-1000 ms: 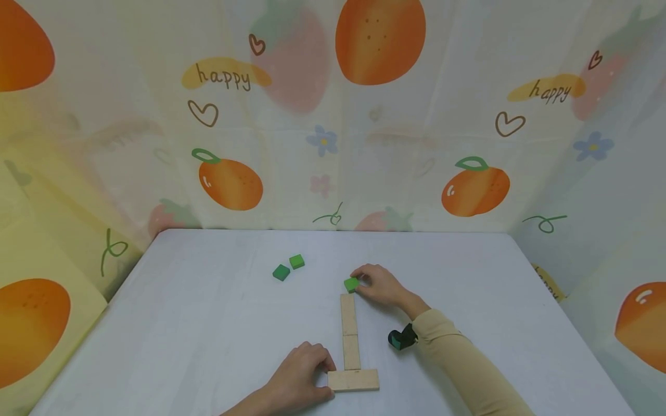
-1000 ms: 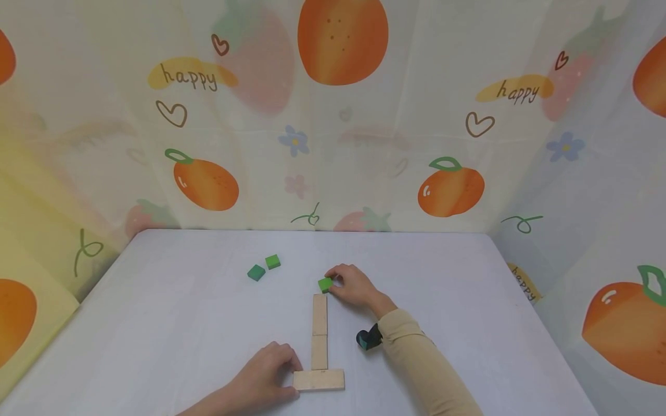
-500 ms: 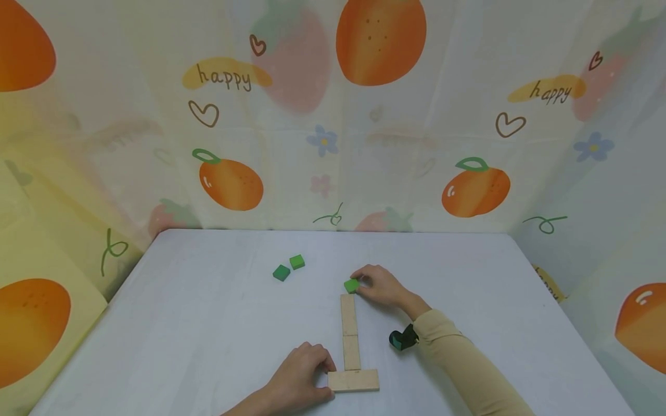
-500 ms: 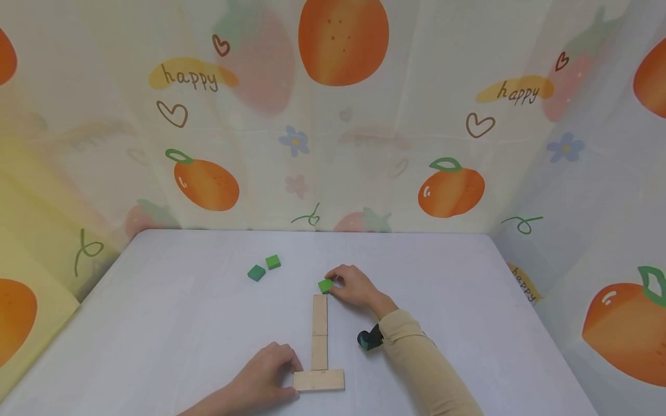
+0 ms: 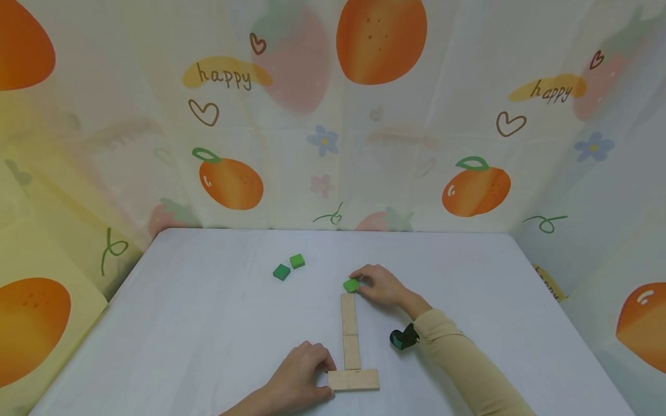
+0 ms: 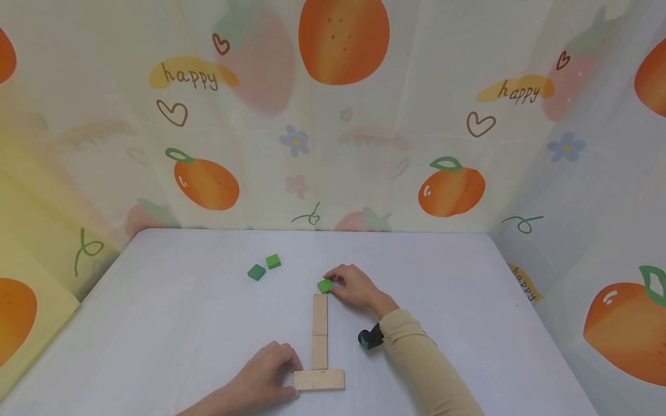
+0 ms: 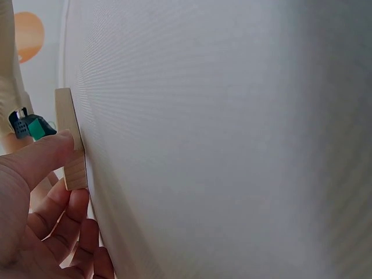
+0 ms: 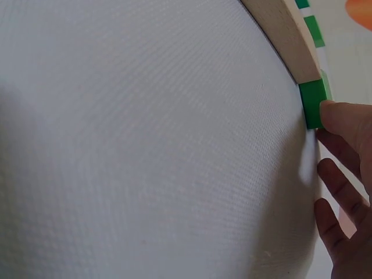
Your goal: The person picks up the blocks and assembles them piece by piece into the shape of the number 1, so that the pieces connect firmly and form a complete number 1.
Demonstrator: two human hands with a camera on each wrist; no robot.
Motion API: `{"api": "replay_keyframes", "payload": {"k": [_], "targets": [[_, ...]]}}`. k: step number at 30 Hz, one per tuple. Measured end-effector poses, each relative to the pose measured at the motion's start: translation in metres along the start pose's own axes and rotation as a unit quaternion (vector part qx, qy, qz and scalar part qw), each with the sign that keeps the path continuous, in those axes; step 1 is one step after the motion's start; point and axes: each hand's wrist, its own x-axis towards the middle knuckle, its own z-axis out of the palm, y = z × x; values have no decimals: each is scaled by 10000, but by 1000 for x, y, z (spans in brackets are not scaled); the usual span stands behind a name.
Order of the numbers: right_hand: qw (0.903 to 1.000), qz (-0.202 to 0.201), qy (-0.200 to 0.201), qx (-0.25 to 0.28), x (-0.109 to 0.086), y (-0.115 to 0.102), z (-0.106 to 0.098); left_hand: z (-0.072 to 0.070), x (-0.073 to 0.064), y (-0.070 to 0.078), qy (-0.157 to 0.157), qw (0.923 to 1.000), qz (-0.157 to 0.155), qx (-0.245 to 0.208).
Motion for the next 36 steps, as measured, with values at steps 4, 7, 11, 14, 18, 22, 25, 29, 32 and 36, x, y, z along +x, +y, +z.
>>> {"api": "replay_keyframes", "payload": {"k": [4, 7, 11, 14, 18, 22, 25, 29, 32, 36], "targets": [[10000, -76, 1, 26, 0, 0, -1, 0, 0, 0, 9, 10000, 25, 12], [9999, -126, 14, 14, 0, 0, -1, 1, 0, -1, 36, 10000, 60, 30], [10000, -38, 11, 23, 1, 1, 0, 1, 0, -1, 53, 9999, 99, 46], [9999, 136, -19, 63, 1, 1, 1, 1, 0, -1, 30, 10000, 81, 24], [9994, 307, -36, 168, 1, 0, 0, 1, 0, -2, 12, 10000, 47, 9], [9992, 308, -36, 233, 1, -1, -2, 2, 0, -2, 22, 10000, 26, 9], [9992, 320, -60, 219, 2, -1, -2, 2, 0, -2, 38, 10000, 30, 14], [9992, 345, -70, 178, 2, 0, 0, 2, 0, -2, 39, 10000, 59, 27], [9994, 311, -36, 176, 2, 0, 0, 1, 0, -2, 19, 10000, 64, 30], [9993, 305, 20, 222, 1, -1, 0, 1, 0, -2, 6, 10000, 60, 7]]}}
